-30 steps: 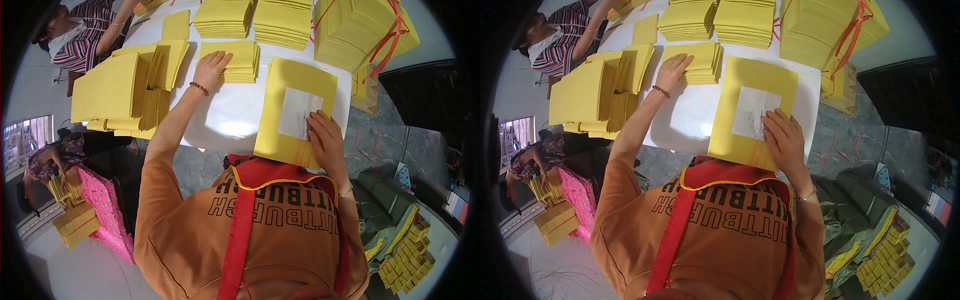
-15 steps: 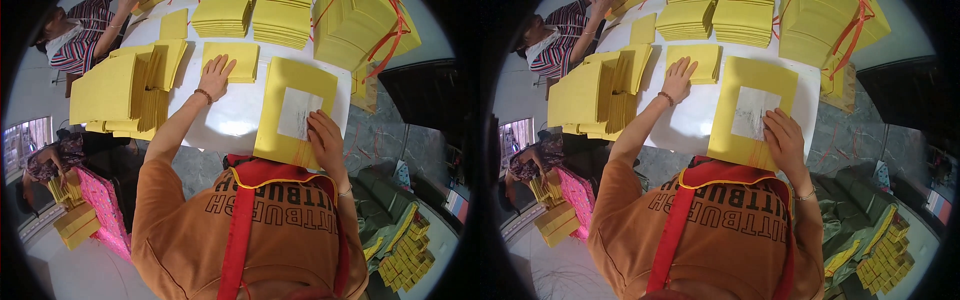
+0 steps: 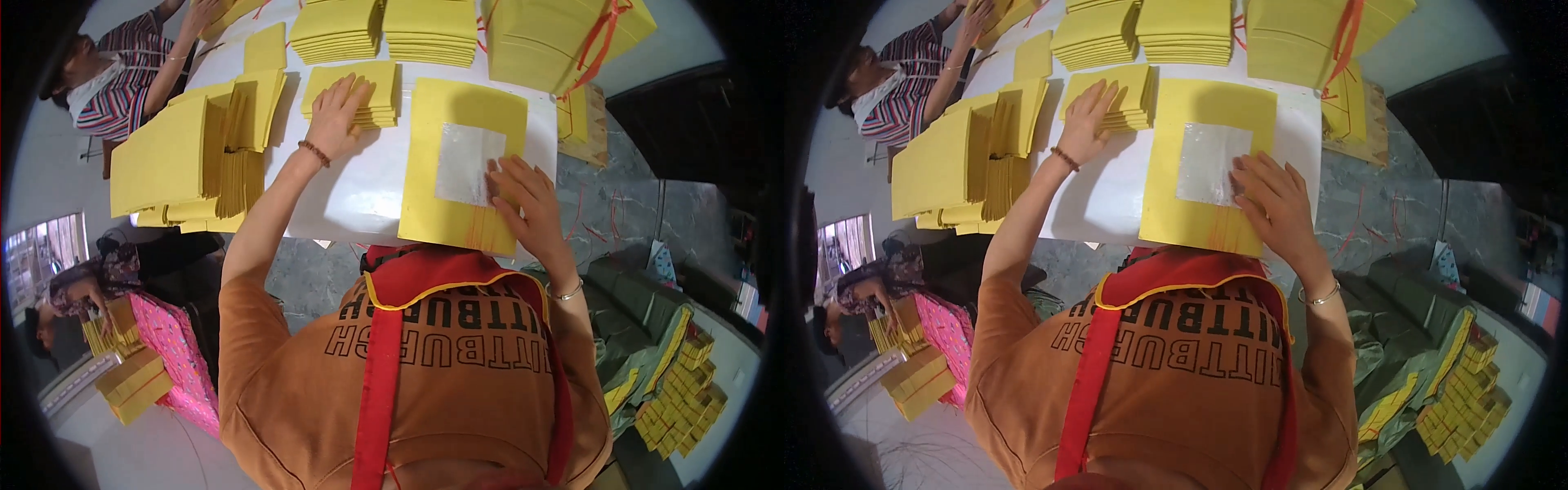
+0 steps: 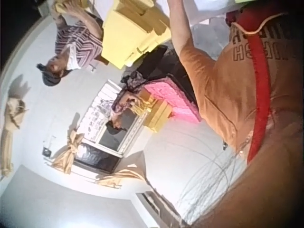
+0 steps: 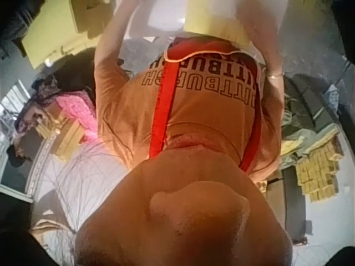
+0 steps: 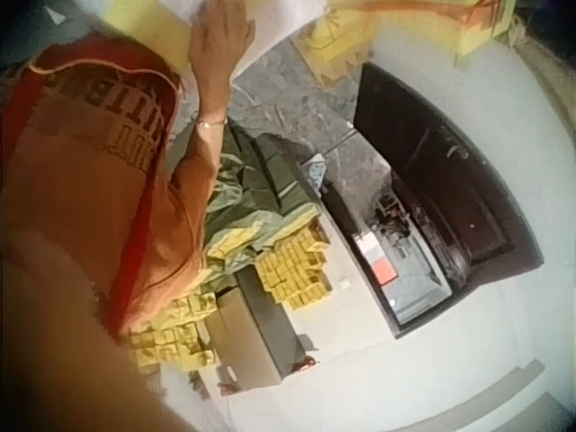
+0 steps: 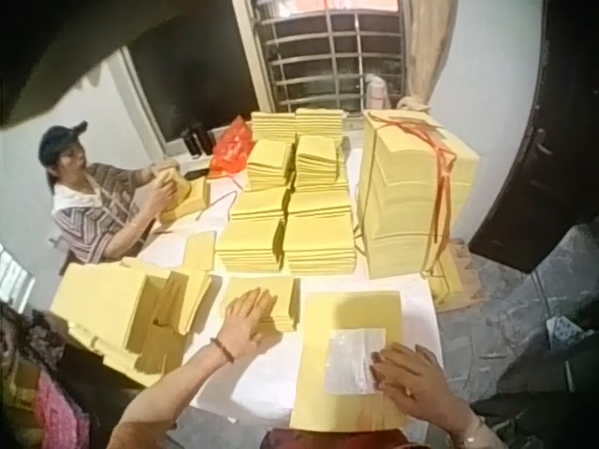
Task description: Folding and organizing yellow paper envelopes with silver foil inserts.
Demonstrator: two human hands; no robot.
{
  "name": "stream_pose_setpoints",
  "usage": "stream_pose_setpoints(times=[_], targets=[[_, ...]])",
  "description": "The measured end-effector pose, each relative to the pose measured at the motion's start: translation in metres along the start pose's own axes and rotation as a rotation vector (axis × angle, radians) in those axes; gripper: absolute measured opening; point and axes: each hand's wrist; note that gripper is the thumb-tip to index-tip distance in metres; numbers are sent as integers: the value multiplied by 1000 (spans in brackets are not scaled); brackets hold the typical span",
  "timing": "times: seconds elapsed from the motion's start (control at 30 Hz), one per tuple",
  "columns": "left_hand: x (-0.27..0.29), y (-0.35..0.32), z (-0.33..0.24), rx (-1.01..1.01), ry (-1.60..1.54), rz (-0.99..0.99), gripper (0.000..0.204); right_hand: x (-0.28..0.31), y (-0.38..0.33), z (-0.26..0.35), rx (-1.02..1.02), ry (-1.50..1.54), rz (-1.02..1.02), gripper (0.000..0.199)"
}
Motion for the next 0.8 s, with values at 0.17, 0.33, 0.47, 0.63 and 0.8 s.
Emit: stream_pose_setpoints(times=[0.17,0.33,0.47,0.63,0.8], targets=[[57,-16,-91,-246,-444,-108,44,-1,4,0,30,-94,161,37],[85,-29,-129,-536,-265,69,49,-1,3,-3,-42,-19,195,37],[90,-29,-132,-528,-396,129,34,-7,3,-12,-34,152,151,30],[86,-26,-131,-377,-705,103,9,-6,2,-16,-79,433,126,34],[82,-21,-123,-260,-825,174,9,-3,3,-13,-129,550,127,45]])
Point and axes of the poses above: each hand's wrist, its own y-axis towards the middle knuckle, its own x-axis out of the back of the hand, z = x × y, and after that the axes turned 3 degrees about y, right-handed
